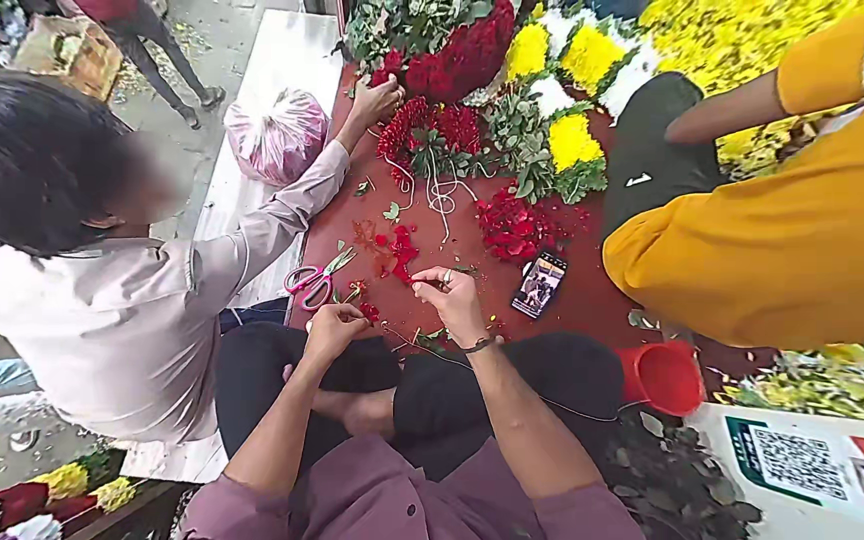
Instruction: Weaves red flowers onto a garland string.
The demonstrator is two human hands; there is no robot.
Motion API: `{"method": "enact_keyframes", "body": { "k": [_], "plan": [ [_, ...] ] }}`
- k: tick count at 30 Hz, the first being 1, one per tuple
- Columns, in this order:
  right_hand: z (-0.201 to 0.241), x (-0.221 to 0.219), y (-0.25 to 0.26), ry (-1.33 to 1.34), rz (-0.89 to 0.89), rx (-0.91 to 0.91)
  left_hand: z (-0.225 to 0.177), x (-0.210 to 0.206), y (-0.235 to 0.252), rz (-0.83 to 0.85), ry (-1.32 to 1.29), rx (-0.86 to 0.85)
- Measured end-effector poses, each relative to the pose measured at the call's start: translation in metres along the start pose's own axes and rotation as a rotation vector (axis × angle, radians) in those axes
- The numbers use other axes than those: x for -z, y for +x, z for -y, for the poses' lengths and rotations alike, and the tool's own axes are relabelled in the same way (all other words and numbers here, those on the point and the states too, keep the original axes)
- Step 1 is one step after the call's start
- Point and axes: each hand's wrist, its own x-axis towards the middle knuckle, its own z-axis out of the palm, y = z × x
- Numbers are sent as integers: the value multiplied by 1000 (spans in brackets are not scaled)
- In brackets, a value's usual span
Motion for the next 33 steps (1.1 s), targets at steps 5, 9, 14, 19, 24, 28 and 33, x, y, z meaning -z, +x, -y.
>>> {"method": "enact_keyframes", "body": {
  "k": [5, 9, 14, 19, 24, 28, 33],
  "plan": [
    [-3, -12, -14, 59, -3, -29, -1, -1, -2, -34, -19, -28],
    [-8, -25, -18, 84, -9, -38, -2, -1, -4, -29, -57, -48],
    [-10, -43, -21, 134, 105, -138, -8, 0, -11, -21, -188, -23],
    [-19, -52, -21, 80, 181, -205, -11, -2, -14, 3, -331, -37],
    [-24, -53, -19, -27, 87, -223, -14, 0, -16, 62, -340, -81],
    [-24, -52, -18, -58, 72, -215, -17, 1, -17, 105, -358, -78],
    [-27, -48, -15, -87, 119, -237, -13, -2, -15, 64, -324, -68]
  ]
}}
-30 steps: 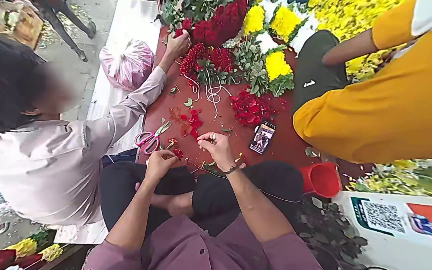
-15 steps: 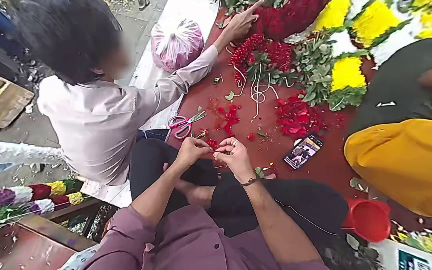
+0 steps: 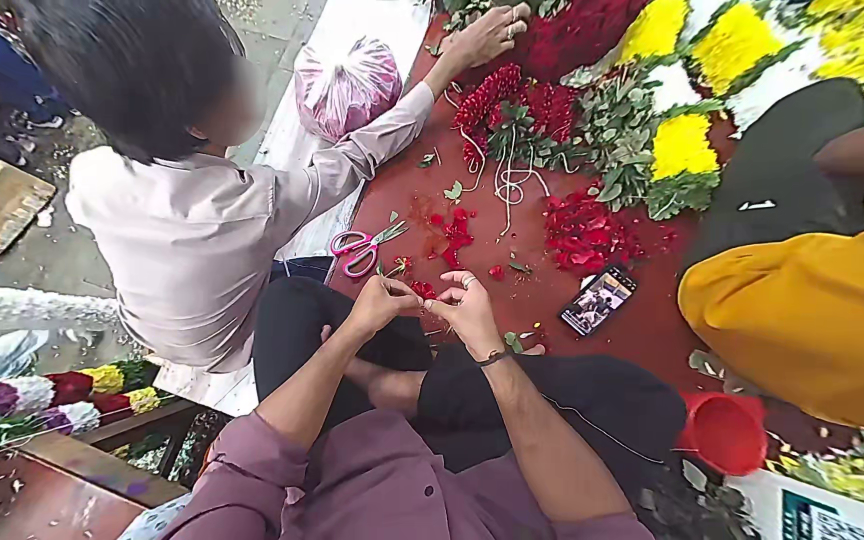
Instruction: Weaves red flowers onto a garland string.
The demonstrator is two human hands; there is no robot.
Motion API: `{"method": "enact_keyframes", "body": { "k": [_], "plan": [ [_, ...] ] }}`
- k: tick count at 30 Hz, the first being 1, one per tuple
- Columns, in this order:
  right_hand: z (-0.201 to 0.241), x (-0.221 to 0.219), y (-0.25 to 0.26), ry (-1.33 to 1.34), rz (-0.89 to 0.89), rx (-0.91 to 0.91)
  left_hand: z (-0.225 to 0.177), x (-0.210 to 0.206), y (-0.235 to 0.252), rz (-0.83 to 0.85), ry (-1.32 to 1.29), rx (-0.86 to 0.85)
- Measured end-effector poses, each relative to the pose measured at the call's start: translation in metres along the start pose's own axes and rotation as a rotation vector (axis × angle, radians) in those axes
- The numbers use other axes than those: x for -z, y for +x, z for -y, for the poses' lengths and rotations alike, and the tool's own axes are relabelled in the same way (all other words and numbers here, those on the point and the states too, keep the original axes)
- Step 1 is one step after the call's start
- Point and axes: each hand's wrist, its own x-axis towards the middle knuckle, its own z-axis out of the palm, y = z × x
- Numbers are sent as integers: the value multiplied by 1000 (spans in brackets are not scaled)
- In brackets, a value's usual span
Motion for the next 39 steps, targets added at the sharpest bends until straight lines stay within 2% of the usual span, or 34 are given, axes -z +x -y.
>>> {"method": "enact_keyframes", "body": {
  "k": [4, 7, 9, 13, 15, 17, 19, 20, 21, 23, 25, 26, 27, 28, 30, 32, 36, 38, 39],
  "plan": [
    [3, 9, 1, -17, 60, -35, 5, 1, 4, -73, 11, 33],
    [3, 14, -2, -122, 334, -214, 5, 2, 4, -107, 4, 53],
    [2, 14, -4, -124, 396, -248, 4, 3, 5, -124, -4, 66],
    [7, 28, 4, -178, 221, -74, 5, 3, 5, -185, -7, 72],
    [8, 34, 5, -178, 275, -17, 4, 2, 5, -213, -3, 81],
    [7, 30, 0, -183, 418, 16, 4, 0, 3, -255, 34, 82],
    [6, 22, -5, -153, 520, 63, 2, -2, 3, -276, 213, 59],
    [9, 19, -6, -126, 519, 95, 1, -1, 1, -239, 345, 38],
    [13, 18, -6, -102, 488, 139, -2, 3, -3, -133, 457, 22],
    [21, 26, -3, -94, 421, 186, -12, 9, -10, 236, 523, -64],
    [19, 35, 1, -82, 463, 164, -21, 14, -15, 609, 283, -187],
    [14, 36, 3, -44, 518, 126, -24, 14, -17, 655, 80, -226],
    [7, 34, 3, 9, 571, 88, -24, 13, -19, 566, -103, -235],
    [1, 28, 2, 54, 599, 68, -23, 12, -18, 386, -197, -216],
    [-1, 18, 0, 62, 625, 90, -16, 12, -8, 19, -123, -130],
    [0, 13, 3, 13, 616, 121, -5, 14, 1, -163, -16, -40],
    [1, 9, 0, -37, 624, 124, 3, 12, 2, -190, 107, -19],
    [5, 13, -2, -19, 585, 151, 4, 15, 5, -126, 308, -43],
    [7, 16, -2, -12, 544, 169, 2, 18, 4, -34, 411, -49]
  ]
}}
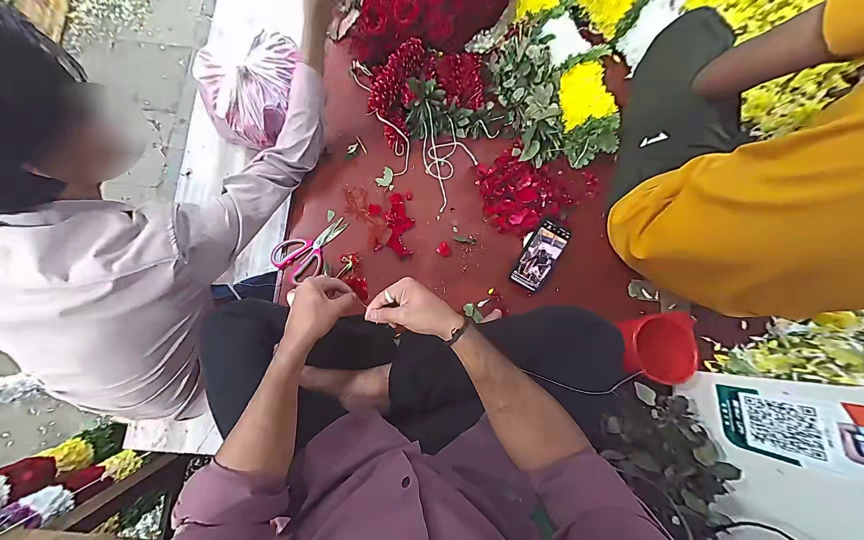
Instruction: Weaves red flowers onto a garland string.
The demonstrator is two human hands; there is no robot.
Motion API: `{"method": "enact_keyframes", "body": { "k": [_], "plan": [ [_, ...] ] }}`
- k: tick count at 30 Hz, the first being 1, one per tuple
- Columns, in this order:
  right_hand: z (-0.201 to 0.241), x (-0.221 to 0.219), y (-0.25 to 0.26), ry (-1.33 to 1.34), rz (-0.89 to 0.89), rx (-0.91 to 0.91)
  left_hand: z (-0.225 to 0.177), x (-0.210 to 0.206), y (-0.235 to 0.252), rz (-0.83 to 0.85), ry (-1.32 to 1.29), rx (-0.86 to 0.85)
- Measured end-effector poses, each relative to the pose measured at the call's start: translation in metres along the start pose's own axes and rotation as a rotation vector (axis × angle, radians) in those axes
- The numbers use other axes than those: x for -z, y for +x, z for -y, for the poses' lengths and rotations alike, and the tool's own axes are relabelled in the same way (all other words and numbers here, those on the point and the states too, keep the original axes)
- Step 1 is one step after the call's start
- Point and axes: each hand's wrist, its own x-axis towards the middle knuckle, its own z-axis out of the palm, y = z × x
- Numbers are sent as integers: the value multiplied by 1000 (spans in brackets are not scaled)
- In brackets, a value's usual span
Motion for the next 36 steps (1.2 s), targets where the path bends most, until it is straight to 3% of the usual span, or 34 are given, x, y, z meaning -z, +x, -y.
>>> {"method": "enact_keyframes", "body": {
  "k": [3, 5, 7, 8, 10, 11, 18, 23, 26, 28, 30, 32, 36],
  "plan": [
    [5, 11, -3, -2, -63, -21, -13, 14, -9, 496, 87, -187],
    [1, 15, -4, 42, -2, -73, -21, 16, -13, 652, -218, -349],
    [-6, 8, -2, 103, 51, -82, -27, 12, -17, 335, -522, -257],
    [-9, 3, -2, 113, 79, -57, -24, 10, -14, 139, -519, -163],
    [-6, -3, 3, 87, 119, -26, -9, 4, -2, -111, -275, -25],
    [-3, -4, 4, 69, 120, -32, 0, 1, 1, -133, -162, 3],
    [5, 10, -2, 60, -14, -81, 4, 5, -2, -150, -86, 38],
    [7, 25, -10, -90, 107, -453, 6, 4, 0, -157, 75, 56],
    [-8, 48, -2, -248, -122, -626, 8, 5, 1, -134, 56, 56],
    [-25, 63, 16, -339, -386, -584, 9, 5, 2, -114, 25, 63],
    [-30, 71, 39, -453, -534, -503, 6, 2, 1, -76, -2, 79],
    [-31, 73, 63, -553, -583, -461, 5, -1, 2, -46, 0, 65],
    [-49, 70, 107, -661, -615, -572, 9, -6, 3, -22, 49, 36]
  ]
}}
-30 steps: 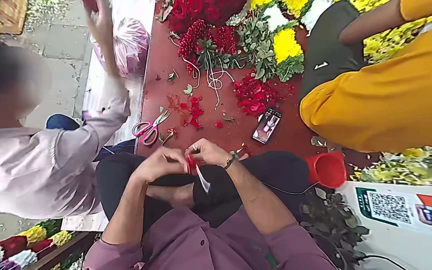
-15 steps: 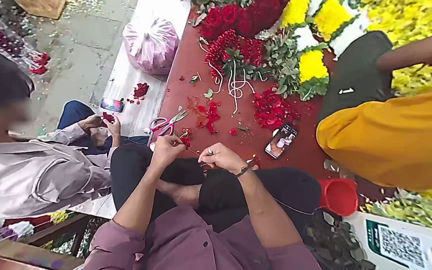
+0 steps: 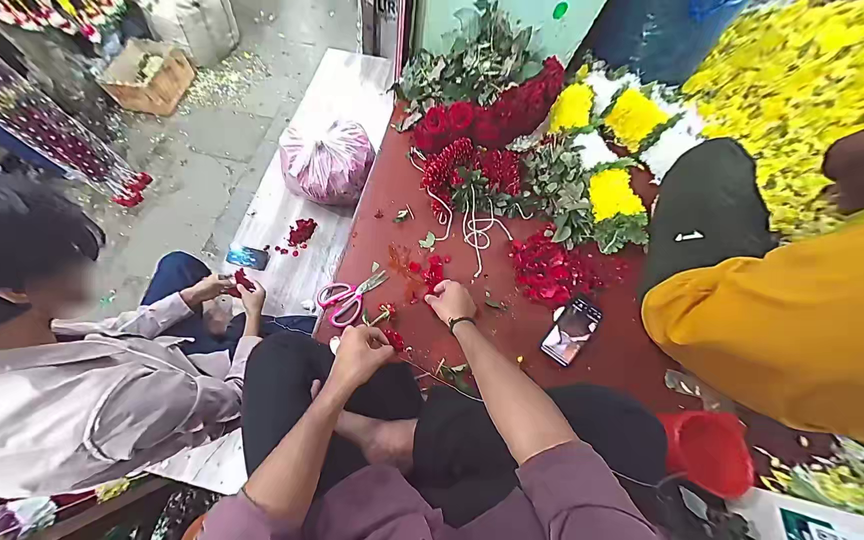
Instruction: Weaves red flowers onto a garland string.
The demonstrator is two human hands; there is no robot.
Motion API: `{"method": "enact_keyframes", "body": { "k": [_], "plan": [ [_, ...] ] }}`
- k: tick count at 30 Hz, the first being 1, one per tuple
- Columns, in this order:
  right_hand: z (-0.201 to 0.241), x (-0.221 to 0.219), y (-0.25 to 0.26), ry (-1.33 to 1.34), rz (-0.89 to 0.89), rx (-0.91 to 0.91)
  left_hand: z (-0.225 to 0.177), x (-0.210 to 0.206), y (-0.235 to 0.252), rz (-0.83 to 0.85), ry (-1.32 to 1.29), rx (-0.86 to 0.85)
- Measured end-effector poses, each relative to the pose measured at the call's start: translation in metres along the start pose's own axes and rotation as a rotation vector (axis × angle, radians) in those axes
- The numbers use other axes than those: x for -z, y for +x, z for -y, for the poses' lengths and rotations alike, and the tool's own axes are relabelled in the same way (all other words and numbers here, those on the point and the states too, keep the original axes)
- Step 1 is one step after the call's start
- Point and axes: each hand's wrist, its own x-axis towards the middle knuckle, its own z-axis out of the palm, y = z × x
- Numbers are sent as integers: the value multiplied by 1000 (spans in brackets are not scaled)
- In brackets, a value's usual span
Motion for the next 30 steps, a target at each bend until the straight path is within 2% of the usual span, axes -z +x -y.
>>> {"method": "enact_keyframes", "body": {
  "k": [2, 5, 9, 13, 16, 18, 20, 24, 30],
  "plan": [
    [-1, -8, 6, 85, -29, -14, 2, 0, 1, -16, 14, 10],
    [-10, -6, 6, 384, -77, 26, 1, 0, 1, -7, 19, 26],
    [-12, 35, -3, 602, 3, 39, -8, -1, 7, 32, 6, 2],
    [-16, 59, -18, 711, 83, -19, -6, -5, 5, 39, -4, -18],
    [-20, 69, -35, 740, 74, 20, -4, -6, 2, 29, -19, -15],
    [-26, 68, -42, 702, 22, 73, -5, -6, 2, 36, -31, 1],
    [-35, 63, -41, 703, 4, 54, -5, -8, 2, 38, -35, 8],
    [-39, 56, -33, 824, 75, -61, -4, -10, 3, 34, -35, 21],
    [-33, 57, -35, 964, 142, -12, -6, -10, 5, 38, -30, 26]
  ]
}}
